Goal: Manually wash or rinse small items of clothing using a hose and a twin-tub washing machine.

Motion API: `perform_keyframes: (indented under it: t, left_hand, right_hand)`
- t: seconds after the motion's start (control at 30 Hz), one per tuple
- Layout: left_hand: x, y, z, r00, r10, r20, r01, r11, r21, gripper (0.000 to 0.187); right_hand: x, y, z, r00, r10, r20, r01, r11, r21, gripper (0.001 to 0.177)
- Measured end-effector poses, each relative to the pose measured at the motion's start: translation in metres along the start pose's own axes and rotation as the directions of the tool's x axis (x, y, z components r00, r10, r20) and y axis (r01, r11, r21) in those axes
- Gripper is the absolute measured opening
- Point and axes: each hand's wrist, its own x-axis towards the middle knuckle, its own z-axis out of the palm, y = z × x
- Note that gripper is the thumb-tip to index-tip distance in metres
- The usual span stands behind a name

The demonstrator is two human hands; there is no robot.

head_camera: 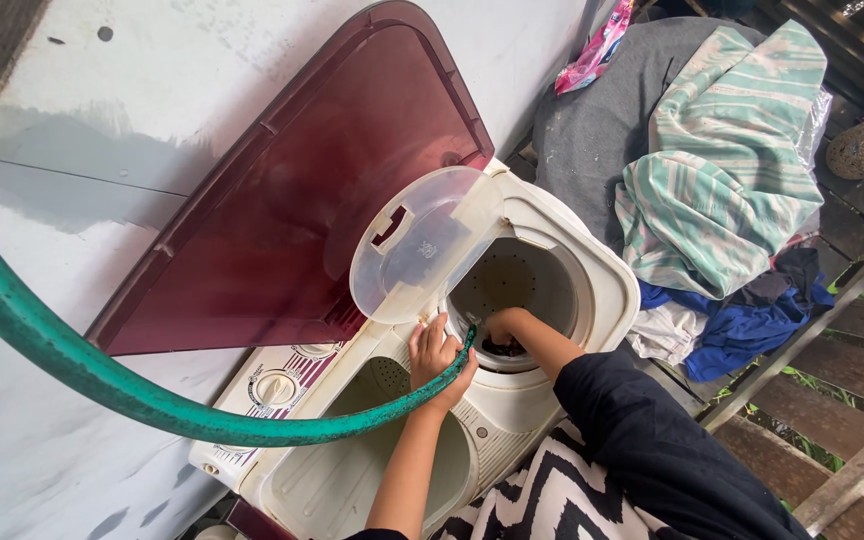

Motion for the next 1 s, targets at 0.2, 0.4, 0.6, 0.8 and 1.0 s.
perform_keyframes:
  t: [0.2, 0.4, 0.6, 0.8, 1.0]
  left_hand:
    - [0.003, 0.002, -0.005, 1.000, -0.001, -0.001, 0.001, 1.000, -0.004, 0.023]
    - [-0.001, -0.003, 0.002, 1.000, -0.003, -0.011, 0.002, 1.000, -0.008, 0.021]
    - [0.000, -0.001, -0.001, 1.000, -0.010, 0.005, 0.010, 1.000, 0.003, 0.021]
    - [0.000, 0.000, -0.003, 1.000, -0.009, -0.023, 0.009, 1.000, -0.010, 0.021]
    - [-0.001, -0.001, -0.001, 0.999, -0.013, -0.037, 0.012, 1.000, -0.022, 0.021]
  right_hand:
    - [0.054, 0.024, 0.006, 0.804, -0.253, -0.538, 0.337, 0.939, 0.062, 0.047]
    - [-0.013, -0.019, -0.024, 0.859, -0.088, -0.504, 0.454, 0.584, 0.673, 0.054]
    - [-0.015, -0.001, -0.014, 0.995, -0.041, -0.089, 0.072, 0.926, 0.370, 0.057]
    - [0.004, 0.019, -0.006, 0.999, 0.054, 0.004, -0.054, 0.971, 0.233, 0.046]
    - [-0.033, -0.023, -0.033, 0.862, -0.150, -0.484, 0.494, 0.467, 0.734, 0.057]
